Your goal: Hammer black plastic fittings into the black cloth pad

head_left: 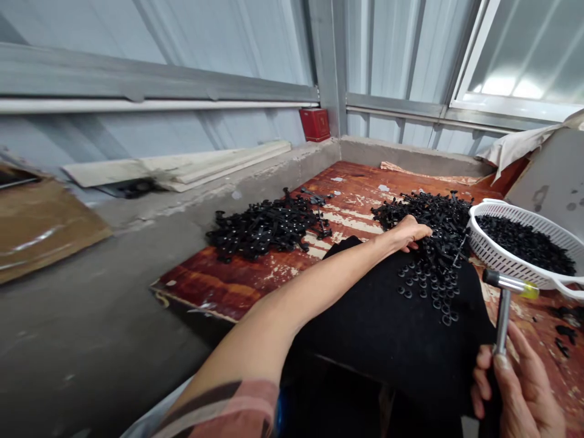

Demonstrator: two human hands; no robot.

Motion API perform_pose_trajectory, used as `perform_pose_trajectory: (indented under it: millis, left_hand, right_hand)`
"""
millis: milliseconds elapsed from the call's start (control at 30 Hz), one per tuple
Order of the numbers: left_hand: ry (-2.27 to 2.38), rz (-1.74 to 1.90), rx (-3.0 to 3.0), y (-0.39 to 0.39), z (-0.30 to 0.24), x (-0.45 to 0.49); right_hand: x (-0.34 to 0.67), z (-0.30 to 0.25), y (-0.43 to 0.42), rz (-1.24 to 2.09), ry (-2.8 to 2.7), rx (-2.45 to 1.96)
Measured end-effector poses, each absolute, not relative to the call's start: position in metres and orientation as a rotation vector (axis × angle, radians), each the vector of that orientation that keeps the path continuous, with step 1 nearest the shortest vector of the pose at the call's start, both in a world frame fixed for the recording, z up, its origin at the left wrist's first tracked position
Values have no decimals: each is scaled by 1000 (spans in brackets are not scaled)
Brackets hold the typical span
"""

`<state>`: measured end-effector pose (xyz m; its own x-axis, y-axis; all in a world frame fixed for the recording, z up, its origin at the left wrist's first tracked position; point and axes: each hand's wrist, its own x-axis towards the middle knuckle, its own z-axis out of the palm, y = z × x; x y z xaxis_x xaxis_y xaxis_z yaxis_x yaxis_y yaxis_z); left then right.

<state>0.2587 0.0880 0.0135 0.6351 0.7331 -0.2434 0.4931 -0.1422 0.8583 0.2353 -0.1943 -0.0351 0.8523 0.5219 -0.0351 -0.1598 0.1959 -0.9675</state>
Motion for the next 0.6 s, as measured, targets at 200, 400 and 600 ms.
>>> perform_pose_trajectory:
  millis: [200, 400, 600]
  left_hand:
    - [952, 237, 1607, 88, 16, 275]
    - [893, 231, 1479, 102, 34, 260]
    - [931, 278, 1585, 91, 32, 262]
  right_hand:
    - [240, -40, -196, 479, -384, -1275]
    - [246, -45, -199, 486, -445, -1276]
    - [247, -45, -197, 492, -435, -1300]
